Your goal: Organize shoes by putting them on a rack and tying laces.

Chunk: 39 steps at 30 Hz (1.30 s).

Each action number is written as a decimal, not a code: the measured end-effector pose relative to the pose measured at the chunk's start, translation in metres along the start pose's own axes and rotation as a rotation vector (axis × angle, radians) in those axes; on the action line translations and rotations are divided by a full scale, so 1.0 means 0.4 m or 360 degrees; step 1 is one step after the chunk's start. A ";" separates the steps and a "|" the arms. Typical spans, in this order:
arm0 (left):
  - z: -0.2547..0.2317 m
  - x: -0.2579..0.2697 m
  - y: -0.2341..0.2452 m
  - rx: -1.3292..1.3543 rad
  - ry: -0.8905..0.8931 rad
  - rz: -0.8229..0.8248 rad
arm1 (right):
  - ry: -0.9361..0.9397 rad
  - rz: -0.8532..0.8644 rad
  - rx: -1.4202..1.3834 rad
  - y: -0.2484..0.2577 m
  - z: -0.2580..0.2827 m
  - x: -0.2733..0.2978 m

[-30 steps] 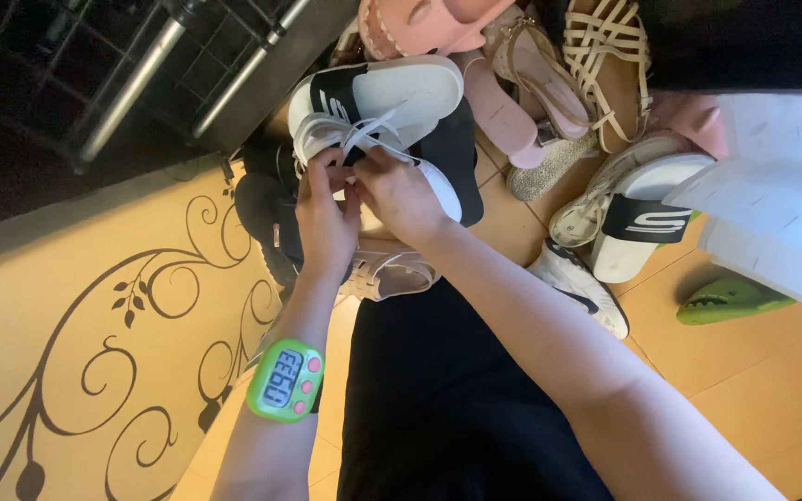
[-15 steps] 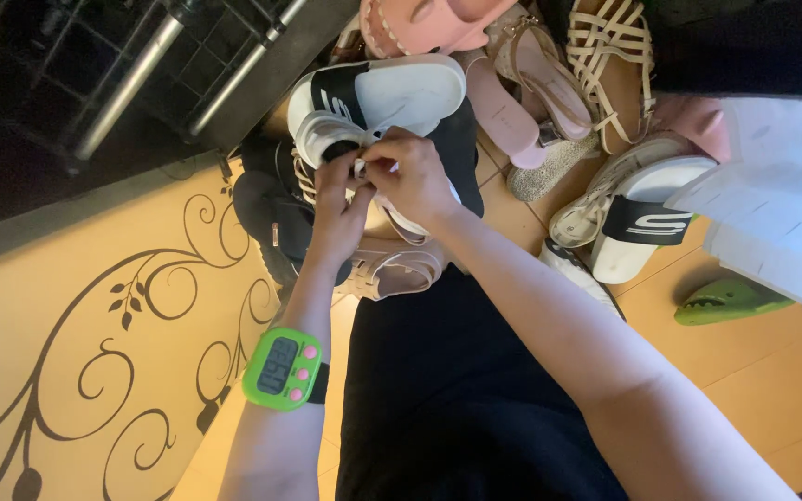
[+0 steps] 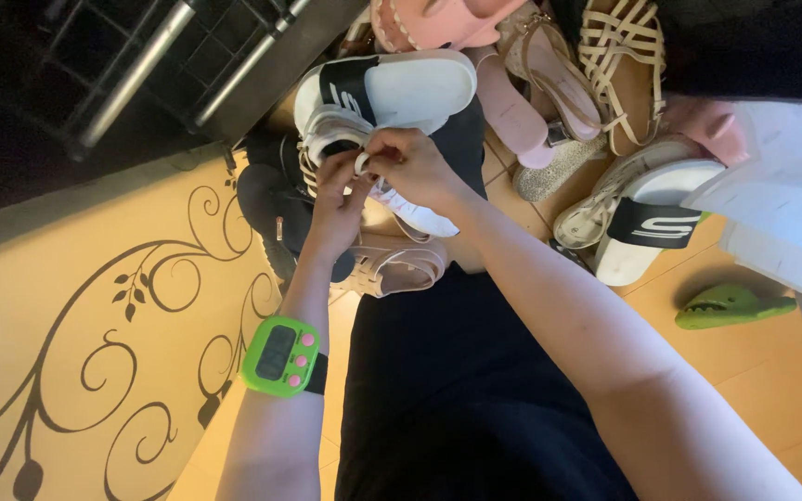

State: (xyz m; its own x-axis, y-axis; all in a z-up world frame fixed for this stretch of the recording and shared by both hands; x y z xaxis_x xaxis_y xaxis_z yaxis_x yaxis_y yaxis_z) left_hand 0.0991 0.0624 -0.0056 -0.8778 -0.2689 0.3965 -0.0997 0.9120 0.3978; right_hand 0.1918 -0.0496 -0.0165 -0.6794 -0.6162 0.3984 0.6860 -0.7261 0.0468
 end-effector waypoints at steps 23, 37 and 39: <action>0.033 0.027 0.020 0.0493 0.0043 0.0039 | 0.0093 0.0284 0.0226 -0.082 0.063 0.000; 0.126 0.037 0.041 0.0702 0.0399 0.0106 | 0.0021 0.0150 0.0579 -0.069 0.036 0.062; 0.148 0.040 0.067 0.0200 0.0441 -0.0141 | 0.0216 0.0212 0.0501 -0.102 0.079 0.083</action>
State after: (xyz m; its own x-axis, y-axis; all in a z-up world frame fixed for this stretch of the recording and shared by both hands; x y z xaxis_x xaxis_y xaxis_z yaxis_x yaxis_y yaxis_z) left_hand 0.0544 0.1009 -0.0376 -0.7037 -0.4075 0.5821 -0.2425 0.9078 0.3423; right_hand 0.1495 -0.0308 0.0238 -0.5927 -0.7491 0.2959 0.8029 -0.5205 0.2906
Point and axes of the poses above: each hand's wrist, its own x-axis away from the middle knuckle, its own y-axis out of the back of the hand, z = x × y, the point moved 10 cm from there along -x, towards the middle knuckle, and after that the axes turned 7 degrees about y, right-handed, at the moved point
